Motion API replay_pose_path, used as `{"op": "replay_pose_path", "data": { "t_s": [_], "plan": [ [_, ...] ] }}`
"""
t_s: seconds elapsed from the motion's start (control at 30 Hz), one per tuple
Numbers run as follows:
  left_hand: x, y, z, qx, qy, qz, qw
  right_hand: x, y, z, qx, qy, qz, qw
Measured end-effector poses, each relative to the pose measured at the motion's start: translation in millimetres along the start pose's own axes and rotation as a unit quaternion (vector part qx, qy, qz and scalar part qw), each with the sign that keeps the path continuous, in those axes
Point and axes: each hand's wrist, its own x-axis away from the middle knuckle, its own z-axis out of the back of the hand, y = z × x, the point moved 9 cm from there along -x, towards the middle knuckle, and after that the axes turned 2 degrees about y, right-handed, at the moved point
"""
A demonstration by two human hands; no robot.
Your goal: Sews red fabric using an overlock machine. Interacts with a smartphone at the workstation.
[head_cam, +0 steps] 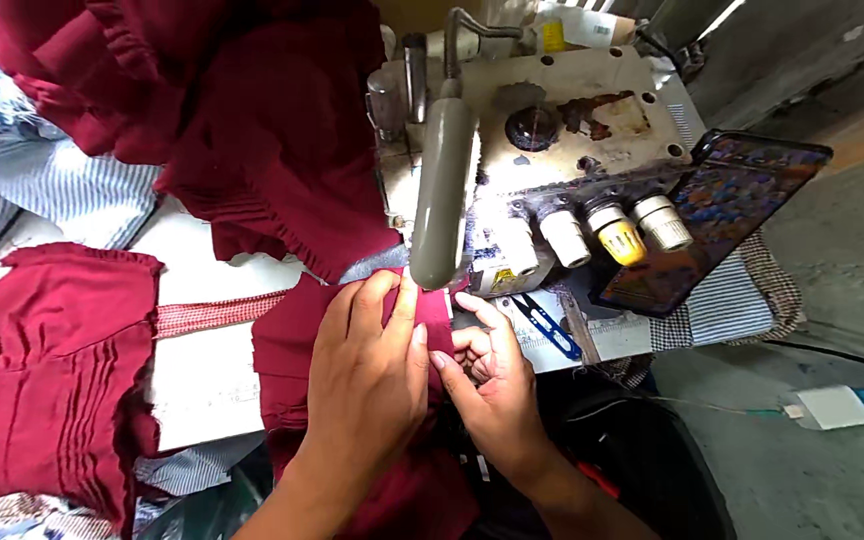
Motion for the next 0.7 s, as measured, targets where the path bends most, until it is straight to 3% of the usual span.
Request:
{"op": "replay_pose_path", "data": {
  "t_s": [0.2,0.37,0.47,0.57,0.63,0.7],
  "plan": [
    [-8.3,-5.8,-3.2,0.007,-0.011,-0.017,1.0,-4.4,2.8,1.3,0.005,0.047,0.031,0.998],
    [-18.0,-24.9,0.9,0.062,0.01,-0.055,0.997,-1.1,6.4,-0.9,-0.04,0.01,0.039,0.998],
    [4.4,-28.0,13.4,0.076,0.032,-0.029,0.996,4.6,4.5,18.7,-0.024,-0.009,0.063,0.998],
    [36.8,-52.2,19.9,0.127,0.076,0.044,0.988,11.3,-6.5,98.2,0.063,0.144,0.133,0.979],
    [54.6,-92.1,5.3,0.15,0.061,0.11,0.981,13.1,-18.9,160.2,0.136,0.282,0.161,0.936],
    [66.4,-124.9,-13.3,0.145,0.023,0.141,0.979,2.7,-25.2,197.8,0.177,0.345,0.178,0.904]
  ]
}}
